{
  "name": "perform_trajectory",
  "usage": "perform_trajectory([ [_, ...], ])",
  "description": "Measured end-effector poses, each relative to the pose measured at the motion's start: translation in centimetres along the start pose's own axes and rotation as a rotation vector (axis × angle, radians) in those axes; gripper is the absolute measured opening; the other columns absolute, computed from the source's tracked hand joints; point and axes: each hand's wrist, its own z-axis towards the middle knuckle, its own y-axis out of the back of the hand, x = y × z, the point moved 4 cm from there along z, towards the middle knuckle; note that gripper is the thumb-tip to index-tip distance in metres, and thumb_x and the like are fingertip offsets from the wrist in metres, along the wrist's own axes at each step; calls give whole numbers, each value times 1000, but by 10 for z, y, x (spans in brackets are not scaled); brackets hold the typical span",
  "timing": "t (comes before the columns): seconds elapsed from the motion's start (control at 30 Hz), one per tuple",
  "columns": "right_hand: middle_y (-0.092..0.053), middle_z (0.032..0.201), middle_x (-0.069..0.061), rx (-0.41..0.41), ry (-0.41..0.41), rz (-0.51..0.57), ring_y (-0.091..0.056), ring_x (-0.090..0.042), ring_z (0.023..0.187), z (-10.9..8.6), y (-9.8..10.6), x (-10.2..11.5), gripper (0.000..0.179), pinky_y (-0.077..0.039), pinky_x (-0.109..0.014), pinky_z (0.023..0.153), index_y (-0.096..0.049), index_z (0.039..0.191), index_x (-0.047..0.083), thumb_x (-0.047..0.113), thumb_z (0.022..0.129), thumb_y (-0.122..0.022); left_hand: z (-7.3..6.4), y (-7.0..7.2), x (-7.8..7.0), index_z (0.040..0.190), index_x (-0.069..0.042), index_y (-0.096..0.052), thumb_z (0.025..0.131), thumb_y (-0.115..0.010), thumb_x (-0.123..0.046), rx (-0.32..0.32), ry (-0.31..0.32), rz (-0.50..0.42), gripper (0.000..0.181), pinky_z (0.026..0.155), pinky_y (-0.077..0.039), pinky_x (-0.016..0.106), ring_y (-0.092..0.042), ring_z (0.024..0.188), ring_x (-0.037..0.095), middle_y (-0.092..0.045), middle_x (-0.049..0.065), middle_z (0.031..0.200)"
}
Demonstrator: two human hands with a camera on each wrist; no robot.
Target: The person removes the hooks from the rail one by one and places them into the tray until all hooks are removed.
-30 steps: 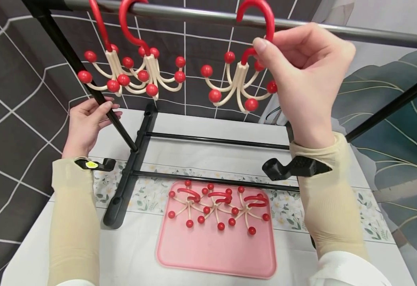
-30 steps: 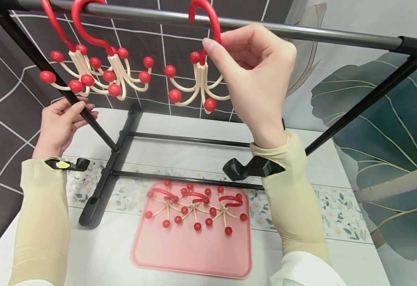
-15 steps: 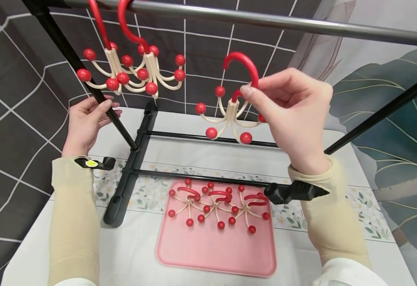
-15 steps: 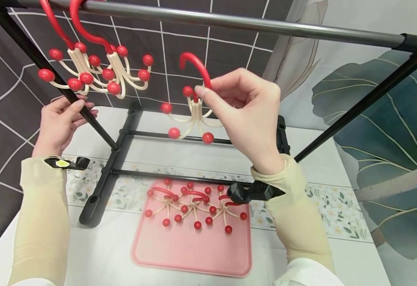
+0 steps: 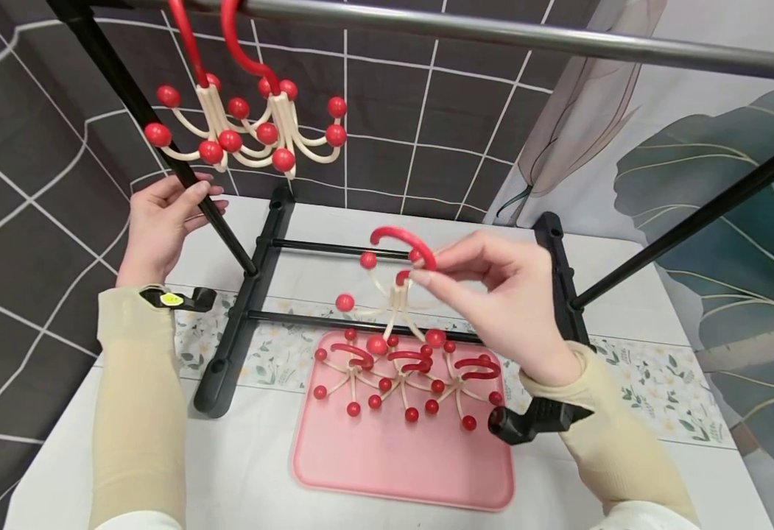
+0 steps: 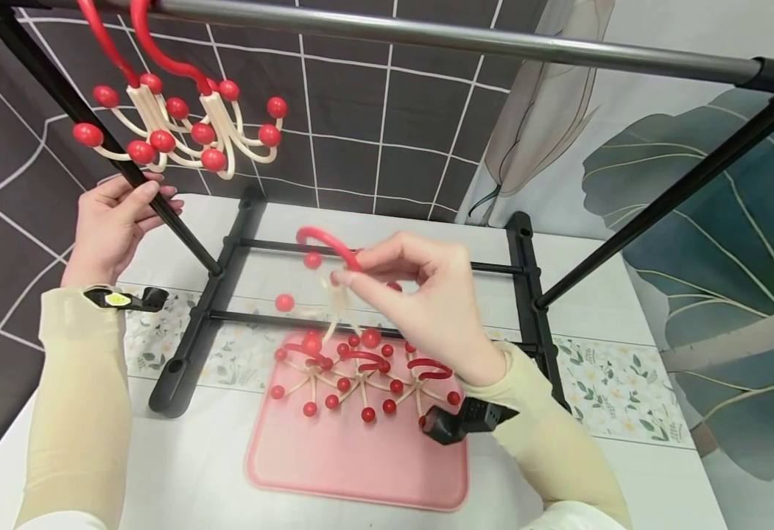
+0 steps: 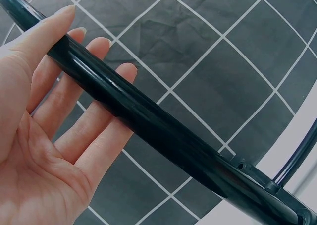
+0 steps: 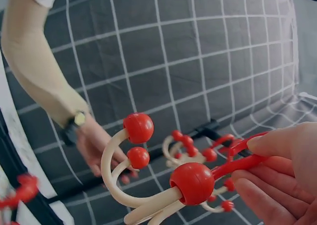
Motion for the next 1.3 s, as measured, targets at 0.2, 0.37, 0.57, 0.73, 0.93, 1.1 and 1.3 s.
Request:
perform_trajectory([
  [0.2, -75, 88, -9, 93, -43, 98, -73, -25, 75, -25, -17, -2, 30, -62, -38, 68, -76, 89, 1, -21, 70, -82, 0, 0, 1, 117, 9, -68, 93, -75, -6, 4, 8, -7, 29, 80, -59, 28, -75, 84, 23, -73, 15, 98],
  [0.37, -75, 89, -8, 155, -110, 156, -69, -20, 67, -47, -32, -7, 27, -58, -28, 54, -76, 89, 3, -17, 73, -84, 0, 1, 2, 118, 10, -67, 93, -75, -6, 3, 9, -4, 30, 80, -59, 28, -75, 84, 22, -73, 15, 97],
  [0.57, -75, 88, -7, 190, -114, 233, -64, -17, 64, -68, -44, -12, 24, -52, -25, 47, -76, 88, 5, -13, 75, -85, 1, 0, 1, 116, 7, -69, 93, -74, -5, 6, 4, -10, 26, 81, -59, 28, -75, 84, 23, -73, 15, 98],
  [0.73, -74, 85, -9, 206, -100, 278, -67, -18, 67, -80, -52, -14, 23, -58, -30, 53, -74, 88, 3, -14, 75, -83, 1, 1, 1, 116, 7, -69, 93, -74, -4, 0, 10, -12, 26, 81, -59, 28, -75, 84, 23, -73, 15, 98],
  [0.93, -75, 89, -7, 267, -151, 298, -70, -19, 77, -93, -61, -22, 20, -59, -30, 57, -75, 91, 5, -10, 80, -83, 0, 1, 0, 117, 9, -68, 93, -75, -4, 3, 6, -24, 28, 81, -59, 29, -75, 84, 23, -73, 16, 98],
  [1.1, -75, 88, -6, 296, -166, 299, -68, -15, 72, -103, -70, -33, 18, -59, -31, 54, -75, 91, 6, -7, 82, -82, -1, 0, 0, 117, 9, -68, 93, -75, -4, 4, 2, -21, 28, 82, -59, 29, -75, 84, 23, -73, 15, 98],
  [1.3, -74, 88, -5, 312, -195, 270, -72, -15, 73, -114, -80, -47, 14, -61, -35, 58, -75, 92, 6, -3, 84, -83, -1, -1, -1, 116, 8, -69, 93, -74, -4, 3, -3, -19, 27, 81, -59, 29, -75, 84, 23, -73, 15, 98],
])
